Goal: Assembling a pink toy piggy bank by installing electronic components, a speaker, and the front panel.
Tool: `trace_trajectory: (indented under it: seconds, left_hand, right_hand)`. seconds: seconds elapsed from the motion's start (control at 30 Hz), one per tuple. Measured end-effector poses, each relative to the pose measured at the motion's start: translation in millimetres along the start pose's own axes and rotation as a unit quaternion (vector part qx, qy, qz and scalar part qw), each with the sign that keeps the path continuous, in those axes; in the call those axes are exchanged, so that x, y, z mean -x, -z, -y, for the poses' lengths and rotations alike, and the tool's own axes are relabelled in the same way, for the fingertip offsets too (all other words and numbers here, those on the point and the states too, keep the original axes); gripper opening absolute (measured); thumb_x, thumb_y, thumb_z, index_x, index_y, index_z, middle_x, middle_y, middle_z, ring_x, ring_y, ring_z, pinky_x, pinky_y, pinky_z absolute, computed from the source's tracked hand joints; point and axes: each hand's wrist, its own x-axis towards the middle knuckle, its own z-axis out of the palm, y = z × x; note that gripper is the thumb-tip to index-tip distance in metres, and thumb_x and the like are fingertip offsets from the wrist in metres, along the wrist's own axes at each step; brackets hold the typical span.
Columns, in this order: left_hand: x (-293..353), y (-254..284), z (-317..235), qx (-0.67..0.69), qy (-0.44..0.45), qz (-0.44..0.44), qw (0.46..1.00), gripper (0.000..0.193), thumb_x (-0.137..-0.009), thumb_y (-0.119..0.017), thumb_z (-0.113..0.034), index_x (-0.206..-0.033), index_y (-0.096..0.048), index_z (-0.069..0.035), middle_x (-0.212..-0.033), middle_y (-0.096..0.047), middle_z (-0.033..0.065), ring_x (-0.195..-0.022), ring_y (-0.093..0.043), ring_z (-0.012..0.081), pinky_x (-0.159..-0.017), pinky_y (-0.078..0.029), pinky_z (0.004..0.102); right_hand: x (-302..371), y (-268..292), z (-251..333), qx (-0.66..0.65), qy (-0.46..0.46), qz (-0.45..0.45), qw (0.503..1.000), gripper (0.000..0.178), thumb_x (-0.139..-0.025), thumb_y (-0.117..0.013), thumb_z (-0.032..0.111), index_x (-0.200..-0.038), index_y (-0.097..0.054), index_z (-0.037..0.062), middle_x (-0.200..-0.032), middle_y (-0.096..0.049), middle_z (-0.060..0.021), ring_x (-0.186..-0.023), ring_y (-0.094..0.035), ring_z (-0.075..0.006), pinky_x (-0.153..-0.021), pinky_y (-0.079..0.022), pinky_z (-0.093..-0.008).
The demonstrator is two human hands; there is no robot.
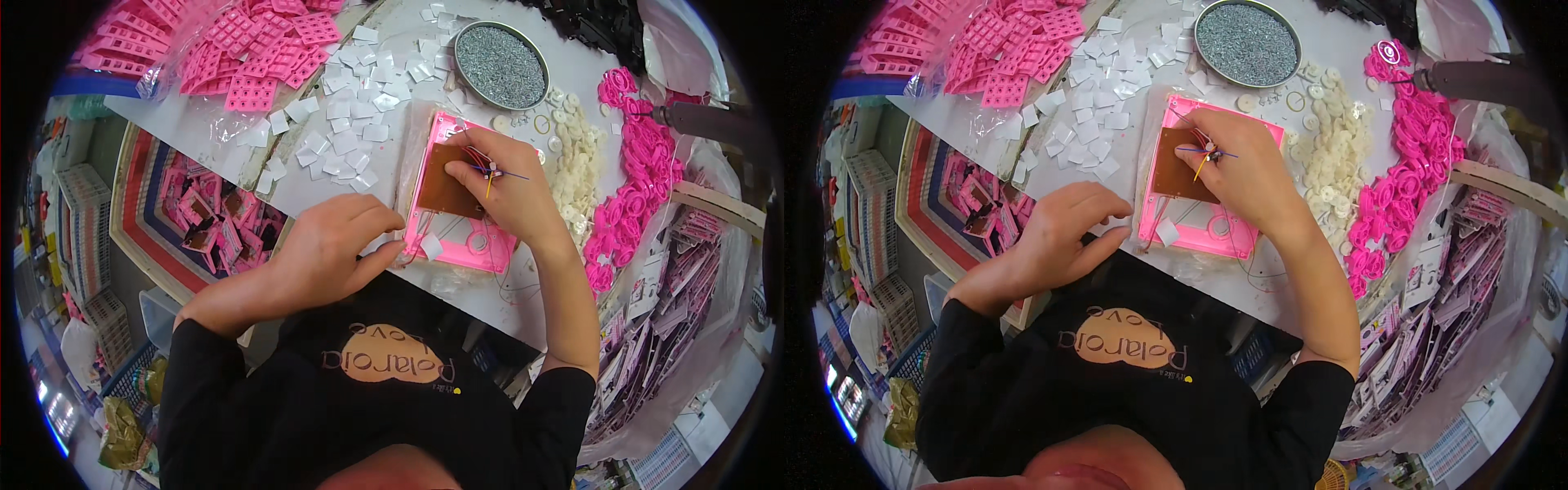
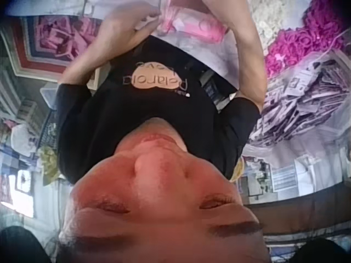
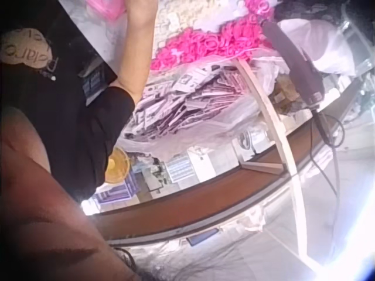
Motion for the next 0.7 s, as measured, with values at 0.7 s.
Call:
trace_trajectory:
  seconds: [0.7]
  left_hand:
    - [-24, -21, 19, -0.224, -0.137, 0.155, 0.952, 0.054, -0.085, -0.074, -0.044, -0.123, -0.065, -0.007, -0.126, -0.061, 0.0045, -0.132, -0.051, 0.0189, -0.102, -0.038, 0.0449]
  right_hand:
    - [50, -1, 5, 0.182, 0.164, -0.203, 0.948, 0.062, -0.076, -0.082, 0.008, -0.132, -0.058, -0.0003, -0.131, -0.059, -0.0201, -0.127, -0.052, -0.0365, -0.103, -0.046, -0.0459]
